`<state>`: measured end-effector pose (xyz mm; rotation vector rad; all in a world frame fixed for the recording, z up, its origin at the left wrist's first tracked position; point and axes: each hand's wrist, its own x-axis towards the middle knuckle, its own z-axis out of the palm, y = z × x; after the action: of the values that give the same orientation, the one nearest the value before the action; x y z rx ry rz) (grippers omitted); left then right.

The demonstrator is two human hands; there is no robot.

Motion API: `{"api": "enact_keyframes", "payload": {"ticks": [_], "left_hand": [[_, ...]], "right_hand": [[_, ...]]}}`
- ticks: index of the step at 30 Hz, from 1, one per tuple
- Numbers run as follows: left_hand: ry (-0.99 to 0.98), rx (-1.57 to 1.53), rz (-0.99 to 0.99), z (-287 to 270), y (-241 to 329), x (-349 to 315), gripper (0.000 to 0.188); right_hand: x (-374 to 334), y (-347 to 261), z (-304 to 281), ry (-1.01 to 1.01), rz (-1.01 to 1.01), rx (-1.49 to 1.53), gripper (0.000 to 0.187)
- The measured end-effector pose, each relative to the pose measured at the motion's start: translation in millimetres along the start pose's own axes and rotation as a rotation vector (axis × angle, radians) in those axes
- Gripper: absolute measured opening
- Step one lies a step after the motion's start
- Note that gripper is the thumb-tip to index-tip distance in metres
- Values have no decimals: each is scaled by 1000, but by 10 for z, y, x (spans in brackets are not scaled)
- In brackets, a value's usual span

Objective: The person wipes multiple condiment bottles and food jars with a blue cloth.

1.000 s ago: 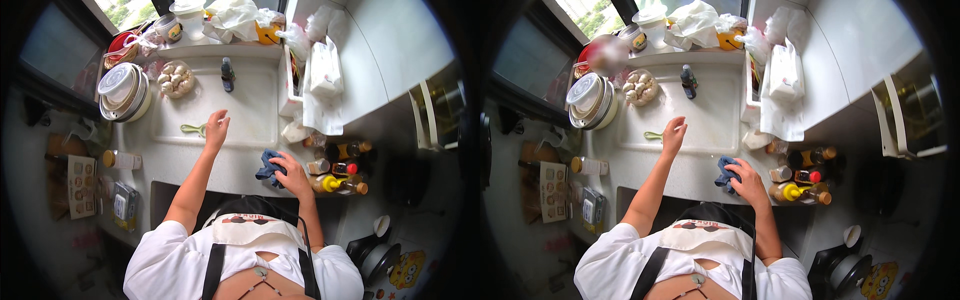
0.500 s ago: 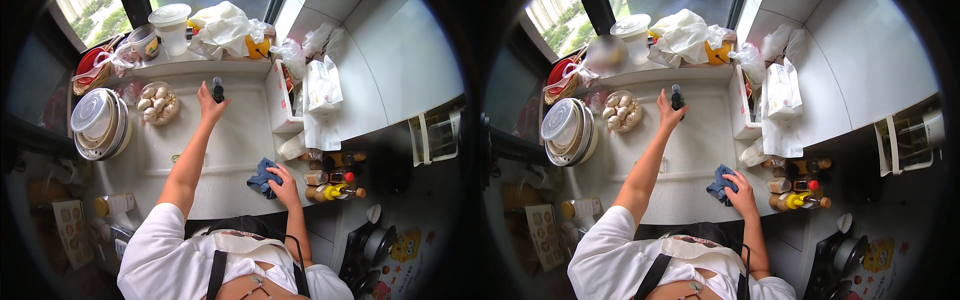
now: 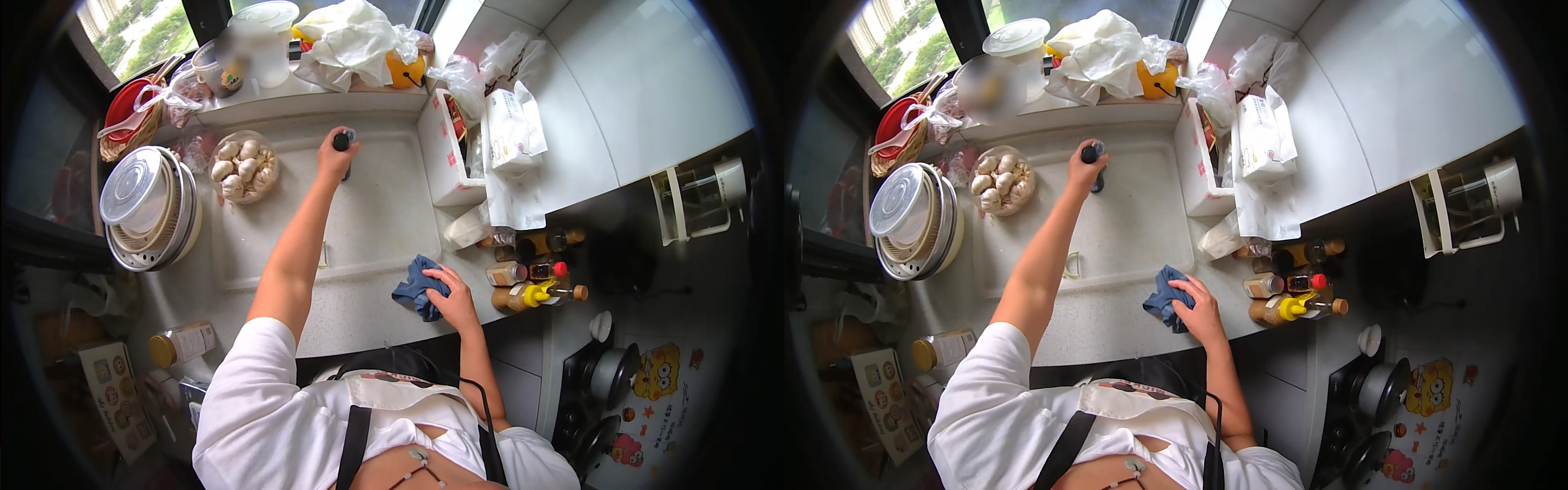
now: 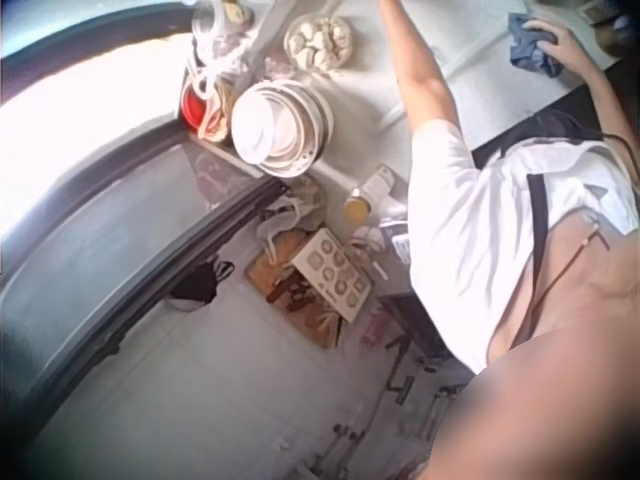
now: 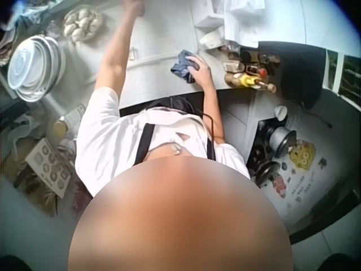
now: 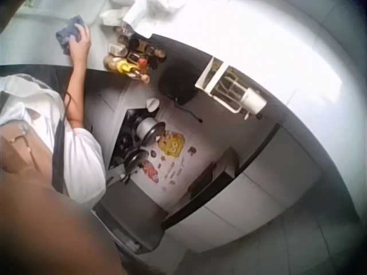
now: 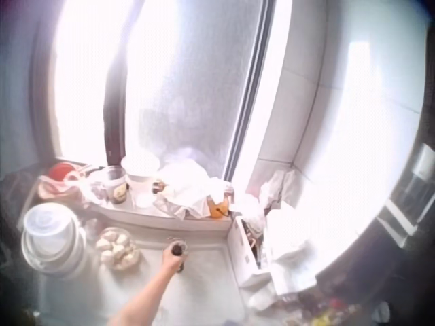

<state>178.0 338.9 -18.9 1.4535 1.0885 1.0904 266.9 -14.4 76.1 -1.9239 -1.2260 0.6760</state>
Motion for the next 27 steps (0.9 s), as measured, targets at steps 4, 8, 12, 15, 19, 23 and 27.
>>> {"api": "enact_keyframes", "payload": {"ticks": [4, 8, 12, 15, 19, 23, 27], "left_hand": [[35, 52, 136, -76, 136, -241, 32], [16, 38, 147, -142, 165, -523, 32], [-59, 46, 74, -196, 229, -887, 31], [-216, -168, -160, -249, 279, -1155, 32], [-282, -87, -41, -464, 750, -1689, 30], [-306, -7, -3, -667, 953, -2259, 33], [-282, -87, -183, -768, 855, -2717, 32]], "right_hand": [[-25, -57, 49, -5, 4, 6, 31], [-63, -52, 107, -28, 7, 17, 31], [-93, 5, 145, -76, 2, -16, 32], [-142, 23, 143, -111, 0, -27, 32], [-184, 67, 94, -157, -40, -19, 34], [-211, 118, 42, -212, -90, -35, 34], [-295, 165, -4, -264, -131, -9, 34]]}}
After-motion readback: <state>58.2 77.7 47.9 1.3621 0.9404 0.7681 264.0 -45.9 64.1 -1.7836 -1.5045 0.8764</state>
